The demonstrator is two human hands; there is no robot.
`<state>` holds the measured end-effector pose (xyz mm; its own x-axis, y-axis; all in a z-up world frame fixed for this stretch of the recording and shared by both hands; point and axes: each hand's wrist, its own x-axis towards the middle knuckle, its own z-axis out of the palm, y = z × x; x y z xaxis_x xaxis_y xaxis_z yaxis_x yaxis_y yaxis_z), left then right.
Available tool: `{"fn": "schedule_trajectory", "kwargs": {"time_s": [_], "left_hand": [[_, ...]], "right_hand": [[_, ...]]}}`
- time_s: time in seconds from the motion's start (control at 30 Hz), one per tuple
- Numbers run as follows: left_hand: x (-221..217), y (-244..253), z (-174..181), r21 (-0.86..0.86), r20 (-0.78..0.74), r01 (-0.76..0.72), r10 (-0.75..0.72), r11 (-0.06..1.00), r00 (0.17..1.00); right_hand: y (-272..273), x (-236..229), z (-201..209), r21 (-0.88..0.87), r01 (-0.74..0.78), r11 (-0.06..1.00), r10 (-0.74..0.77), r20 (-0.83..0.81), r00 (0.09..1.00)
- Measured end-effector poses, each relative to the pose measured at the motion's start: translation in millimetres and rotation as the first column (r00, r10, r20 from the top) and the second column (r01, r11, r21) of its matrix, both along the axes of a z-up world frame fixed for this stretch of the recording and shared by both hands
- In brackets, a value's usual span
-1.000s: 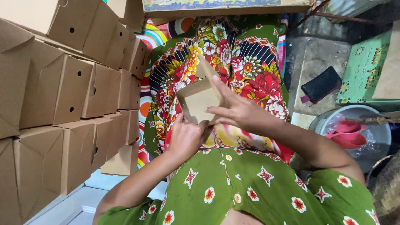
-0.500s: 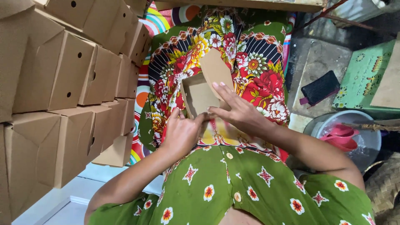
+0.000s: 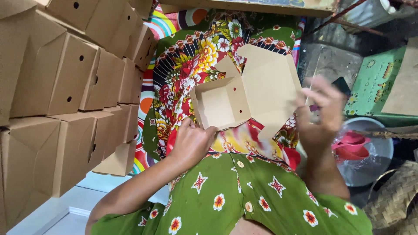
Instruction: Assembling small cardboard boxes from flat templates by folding and tucking tabs.
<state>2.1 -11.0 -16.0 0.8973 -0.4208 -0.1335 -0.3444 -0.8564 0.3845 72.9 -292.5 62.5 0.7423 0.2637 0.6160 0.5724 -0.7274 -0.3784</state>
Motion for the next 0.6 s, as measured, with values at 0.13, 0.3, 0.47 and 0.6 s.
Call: {"fn": "schedule_trajectory", "kwargs": {"time_s": [0.13, 0.3, 0.47, 0.6], "left_hand": [[-3, 0, 6, -0.047, -0.060, -0.011, 0.008, 0.999, 0.998], [1, -1, 11, -0.131, -0.085, 0.039, -0.051, 0.991, 0.995], [9, 2, 50, -0.378, -0.048, 0.077, -0.103, 0.923, 0.993], [9, 12, 53, -0.598, 0.049, 0.084, -0.068, 0.797, 0.996]], "right_hand": [[60, 16, -21, -0.410, -0.244, 0.879, 0.259, -0.018, 0.966], [116, 76, -30, 0.072, -0.341, 0.937, 0.202, -0.910, 0.362], [107, 75, -39, 0.373, -0.202, 0.906, 0.424, -0.801, 0.423], [86, 59, 4, 0.493, -0.167, 0.854, 0.510, -0.732, 0.452]]}}
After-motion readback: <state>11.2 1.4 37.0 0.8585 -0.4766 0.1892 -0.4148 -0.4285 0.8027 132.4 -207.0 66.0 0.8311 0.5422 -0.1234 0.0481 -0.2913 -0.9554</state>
